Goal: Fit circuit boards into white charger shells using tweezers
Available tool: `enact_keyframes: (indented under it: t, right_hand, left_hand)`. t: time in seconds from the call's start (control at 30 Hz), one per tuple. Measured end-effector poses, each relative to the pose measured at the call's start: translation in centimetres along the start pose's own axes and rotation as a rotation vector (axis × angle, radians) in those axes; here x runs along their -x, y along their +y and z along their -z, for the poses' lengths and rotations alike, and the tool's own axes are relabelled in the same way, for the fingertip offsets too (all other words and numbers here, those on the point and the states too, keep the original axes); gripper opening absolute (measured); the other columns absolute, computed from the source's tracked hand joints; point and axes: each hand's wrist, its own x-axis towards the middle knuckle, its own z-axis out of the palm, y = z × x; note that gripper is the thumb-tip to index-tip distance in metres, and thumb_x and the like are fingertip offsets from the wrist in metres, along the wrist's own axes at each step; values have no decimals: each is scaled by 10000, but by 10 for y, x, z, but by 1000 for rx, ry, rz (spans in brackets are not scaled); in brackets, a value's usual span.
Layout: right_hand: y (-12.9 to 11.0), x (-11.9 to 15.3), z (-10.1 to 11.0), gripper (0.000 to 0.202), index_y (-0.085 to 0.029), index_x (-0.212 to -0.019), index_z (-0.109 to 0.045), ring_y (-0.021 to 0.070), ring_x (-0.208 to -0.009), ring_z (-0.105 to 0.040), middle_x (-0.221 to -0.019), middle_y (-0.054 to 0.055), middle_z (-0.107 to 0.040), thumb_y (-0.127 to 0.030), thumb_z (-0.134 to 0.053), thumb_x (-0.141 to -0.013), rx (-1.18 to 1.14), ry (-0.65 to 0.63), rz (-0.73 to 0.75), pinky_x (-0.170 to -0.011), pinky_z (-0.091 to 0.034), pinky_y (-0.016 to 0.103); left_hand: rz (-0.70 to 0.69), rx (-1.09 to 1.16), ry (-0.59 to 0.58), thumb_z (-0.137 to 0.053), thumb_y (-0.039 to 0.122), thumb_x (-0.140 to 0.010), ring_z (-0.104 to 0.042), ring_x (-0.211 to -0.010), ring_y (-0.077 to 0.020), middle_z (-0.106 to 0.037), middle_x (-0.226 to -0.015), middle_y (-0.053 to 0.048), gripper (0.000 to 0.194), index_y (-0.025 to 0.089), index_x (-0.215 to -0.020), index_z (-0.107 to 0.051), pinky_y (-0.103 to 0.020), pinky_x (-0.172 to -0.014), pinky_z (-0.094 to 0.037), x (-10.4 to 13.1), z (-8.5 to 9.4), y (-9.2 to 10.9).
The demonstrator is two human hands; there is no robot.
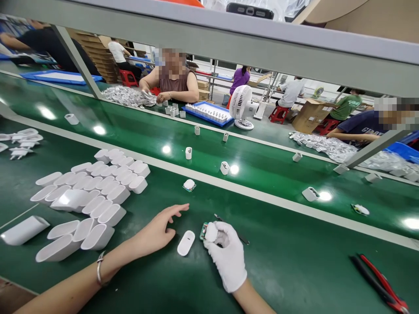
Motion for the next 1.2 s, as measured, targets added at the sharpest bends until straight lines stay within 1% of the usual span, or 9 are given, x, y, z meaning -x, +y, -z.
enact_keyframes:
  t: [0.17, 0.33, 0.43, 0.53, 0.73, 0.87, 1.0, 1.07, 1.2]
  right_hand:
    - [-2, 0, -2, 395, -190, -999, -587, 225, -880, -653, -1063, 108, -639, -224, -745, -639, -116, -3, 46, -770, -554, 353]
    - [-5, 4, -1, 364, -211, -1008, -604, 225, -897, -652, -1064, 93, -639, -196, -733, -667, -125, -20, 109, -756, -566, 325]
    - [-2, 6, 1, 363, -214, -1025, -602, 221, -890, -653, -1061, 96, -636, -174, -716, -682, -100, -28, 150, -722, -575, 308]
    - [2, 11, 3, 368, -220, -1040, -609, 217, -905, -640, -1110, 101, -598, -119, -683, -694, 24, -52, 278, -688, -580, 291]
    - [0, 24, -2, 467, -231, -1142, -569, 139, -656, -641, -1078, 97, -626, -51, -627, -715, 336, -103, 552, -613, -590, 280]
    - [-6, 25, -2, 368, -222, -1056, -622, 181, -734, -670, -1072, 95, -653, -61, -616, -726, 469, -75, 669, -664, -597, 306]
    - [-6, 24, -1, 368, -244, -1074, -624, 223, -897, -665, -1044, 76, -675, -75, -611, -747, 544, -67, 781, -760, -589, 347]
    - [-2, 24, -1, 381, -255, -1114, -611, 216, -930, -657, -1042, 62, -678, -87, -593, -773, 564, -80, 792, -795, -582, 345]
    - [11, 26, -2, 317, -273, -1086, -643, 203, -905, -664, -1021, 37, -685, -165, -610, -790, 601, -133, 626, -799, -584, 314]
  left_hand:
    - [-34, -41, -275, -648, 135, -617, -428, -1215, -307, -446, -1349, -84, 828, 268, -1371, -334, -399, -914, -444, 9, 8, 12]
    - [-95, 127, -375, -690, 194, -683, -550, -963, -184, -582, -1020, 6, 383, 271, -1042, -581, -277, -808, -449, -4, -7, 16]
    - [-40, 46, -292, -801, 356, -524, -549, -745, -147, -510, -877, 24, 428, 221, -885, -613, -231, -637, -431, -10, -17, 14]
    - [8, -94, -126, -802, 449, -472, -525, -673, -125, -449, -815, 42, 477, 223, -847, -611, -234, -621, -408, -10, -23, 14]
    - [-212, -324, 137, -645, 239, -697, -477, -617, -112, -445, -787, 11, 184, 211, -874, -605, -238, -568, -385, -7, -30, 11]
    - [-409, -427, 271, -507, 107, -784, -485, -629, -132, -486, -775, -23, 253, 176, -1014, -588, -257, -569, -405, -6, -31, 7]
    - [-464, -451, 321, -454, 66, -808, -495, -636, -133, -499, -754, -32, 306, 166, -1070, -576, -258, -574, -428, -6, -32, 7]
    - [-458, -456, 333, -454, 60, -799, -504, -647, -133, -503, -757, -32, 328, 172, -1081, -579, -259, -589, -440, -5, -32, 8]
    - [-475, -483, 353, -492, 73, -793, -504, -640, -138, -497, -730, -28, 334, 158, -1102, -584, -261, -584, -435, -4, -33, 9]
